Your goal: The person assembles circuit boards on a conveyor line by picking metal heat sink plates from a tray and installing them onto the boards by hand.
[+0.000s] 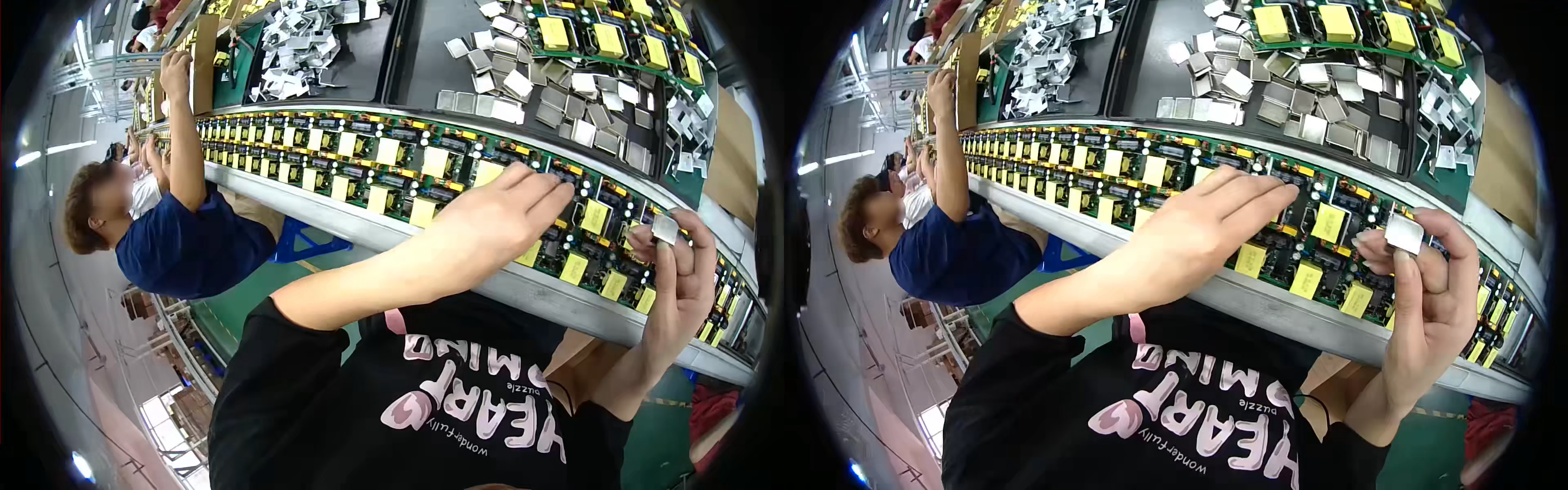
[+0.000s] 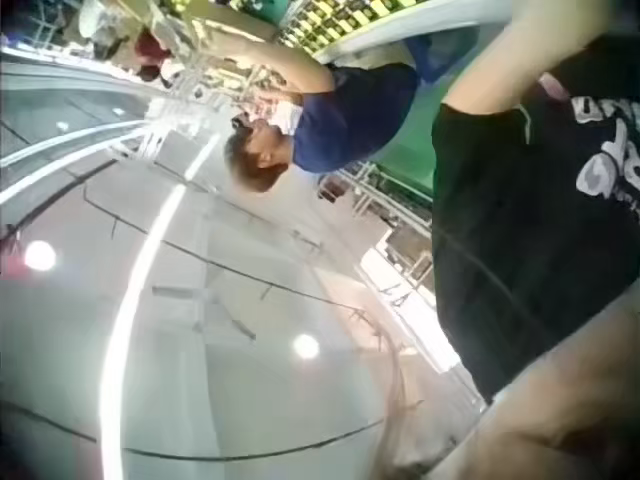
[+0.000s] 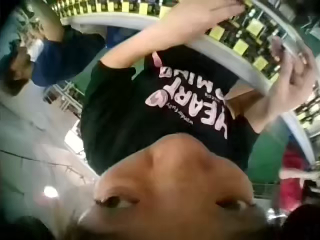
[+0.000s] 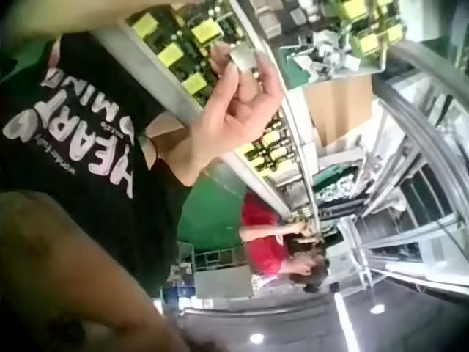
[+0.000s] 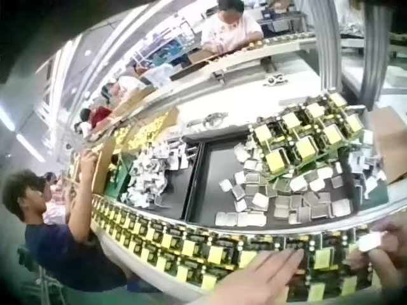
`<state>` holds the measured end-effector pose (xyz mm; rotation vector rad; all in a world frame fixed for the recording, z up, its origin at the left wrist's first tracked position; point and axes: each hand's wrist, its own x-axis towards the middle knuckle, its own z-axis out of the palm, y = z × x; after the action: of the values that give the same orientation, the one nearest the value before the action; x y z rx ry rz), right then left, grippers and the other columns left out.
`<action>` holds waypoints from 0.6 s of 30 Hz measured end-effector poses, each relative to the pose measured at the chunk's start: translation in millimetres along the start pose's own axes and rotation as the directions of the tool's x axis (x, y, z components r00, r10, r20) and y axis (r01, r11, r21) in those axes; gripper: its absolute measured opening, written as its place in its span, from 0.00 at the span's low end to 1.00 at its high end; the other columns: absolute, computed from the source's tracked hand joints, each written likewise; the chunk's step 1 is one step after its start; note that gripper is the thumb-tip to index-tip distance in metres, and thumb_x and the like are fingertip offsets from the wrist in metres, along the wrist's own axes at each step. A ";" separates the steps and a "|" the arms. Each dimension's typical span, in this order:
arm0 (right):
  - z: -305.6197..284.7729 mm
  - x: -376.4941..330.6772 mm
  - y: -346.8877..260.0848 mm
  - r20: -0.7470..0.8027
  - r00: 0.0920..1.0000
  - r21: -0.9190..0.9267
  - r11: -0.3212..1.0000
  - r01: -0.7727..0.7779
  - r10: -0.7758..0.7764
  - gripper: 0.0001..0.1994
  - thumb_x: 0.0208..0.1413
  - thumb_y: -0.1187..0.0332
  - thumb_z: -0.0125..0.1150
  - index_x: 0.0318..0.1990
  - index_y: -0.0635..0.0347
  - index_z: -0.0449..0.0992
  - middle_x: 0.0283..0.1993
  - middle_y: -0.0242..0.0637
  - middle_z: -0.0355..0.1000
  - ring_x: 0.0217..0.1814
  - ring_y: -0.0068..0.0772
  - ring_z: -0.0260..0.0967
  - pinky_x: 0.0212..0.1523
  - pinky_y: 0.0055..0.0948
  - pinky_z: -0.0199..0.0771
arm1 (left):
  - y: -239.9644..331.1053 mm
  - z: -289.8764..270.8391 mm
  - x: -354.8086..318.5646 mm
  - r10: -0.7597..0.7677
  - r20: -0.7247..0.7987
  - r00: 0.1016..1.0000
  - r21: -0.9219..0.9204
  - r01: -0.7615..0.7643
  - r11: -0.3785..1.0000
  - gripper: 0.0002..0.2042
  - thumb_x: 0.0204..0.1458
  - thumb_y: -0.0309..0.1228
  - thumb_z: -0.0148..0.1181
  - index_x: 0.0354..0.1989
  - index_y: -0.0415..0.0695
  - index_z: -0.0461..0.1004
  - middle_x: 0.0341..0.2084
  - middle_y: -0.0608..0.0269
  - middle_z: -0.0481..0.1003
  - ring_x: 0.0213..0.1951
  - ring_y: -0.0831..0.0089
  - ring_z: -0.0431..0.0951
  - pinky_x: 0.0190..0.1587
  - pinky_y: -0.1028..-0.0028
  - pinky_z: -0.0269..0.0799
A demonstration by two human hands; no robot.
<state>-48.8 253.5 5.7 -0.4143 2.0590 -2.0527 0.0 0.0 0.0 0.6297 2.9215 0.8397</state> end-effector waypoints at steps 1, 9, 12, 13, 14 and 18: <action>-7.0 0.9 -0.2 -0.001 1.000 -0.036 0.999 -0.005 0.005 0.19 0.67 0.82 0.49 0.63 0.74 0.61 0.45 0.51 0.80 0.47 0.36 0.80 0.53 0.28 0.79 | 5.0 8.0 4.9 -0.002 -0.011 1.000 -0.019 0.002 1.000 0.30 0.47 0.18 0.56 0.64 0.35 0.65 0.58 0.50 0.70 0.55 0.53 0.72 0.54 0.65 0.76; 13.1 4.2 -13.6 -0.095 0.995 -0.180 0.982 -0.050 0.033 0.17 0.64 0.84 0.53 0.59 0.74 0.65 0.44 0.49 0.80 0.47 0.30 0.80 0.49 0.24 0.80 | 17.3 13.6 17.8 0.020 -0.155 0.988 -0.176 -0.047 0.983 0.26 0.48 0.18 0.56 0.60 0.35 0.68 0.55 0.50 0.72 0.54 0.55 0.73 0.51 0.65 0.77; 22.8 -1.2 -17.1 -0.083 0.996 -0.294 0.954 -0.052 0.029 0.17 0.62 0.83 0.58 0.57 0.70 0.69 0.44 0.45 0.81 0.45 0.27 0.79 0.45 0.24 0.80 | 5.0 10.1 2.4 -0.017 -0.265 0.964 -0.156 -0.025 0.988 0.23 0.47 0.18 0.59 0.55 0.36 0.73 0.52 0.52 0.74 0.51 0.55 0.76 0.49 0.65 0.77; 28.1 -1.8 -18.3 -0.064 0.998 -0.395 0.918 -0.032 0.008 0.16 0.60 0.82 0.60 0.56 0.68 0.71 0.44 0.43 0.81 0.43 0.26 0.79 0.42 0.24 0.80 | 1.7 10.2 -4.5 -0.045 -0.308 0.950 -0.126 0.006 0.992 0.21 0.45 0.18 0.60 0.52 0.36 0.75 0.50 0.52 0.76 0.49 0.55 0.77 0.48 0.65 0.78; 32.4 -1.7 -19.1 -0.041 0.999 -0.490 0.872 -0.012 -0.009 0.16 0.59 0.81 0.63 0.55 0.66 0.72 0.43 0.41 0.81 0.42 0.26 0.79 0.40 0.24 0.79 | 0.5 12.7 -10.6 -0.040 -0.312 0.949 -0.152 -0.008 0.988 0.21 0.45 0.18 0.60 0.52 0.36 0.75 0.50 0.52 0.76 0.49 0.55 0.77 0.48 0.65 0.78; 54.6 13.4 -18.4 0.248 0.965 -0.780 0.574 0.248 -0.079 0.16 0.54 0.79 0.67 0.51 0.61 0.76 0.37 0.36 0.76 0.33 0.32 0.76 0.33 0.28 0.74 | 6.9 33.9 -38.7 0.053 -0.320 0.946 -0.148 -0.105 0.983 0.16 0.42 0.21 0.64 0.43 0.36 0.78 0.45 0.54 0.78 0.45 0.58 0.78 0.47 0.65 0.78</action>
<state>-41.9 197.7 24.1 -0.9246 2.8013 -0.9094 42.9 7.2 -28.2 0.6585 3.0710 1.2866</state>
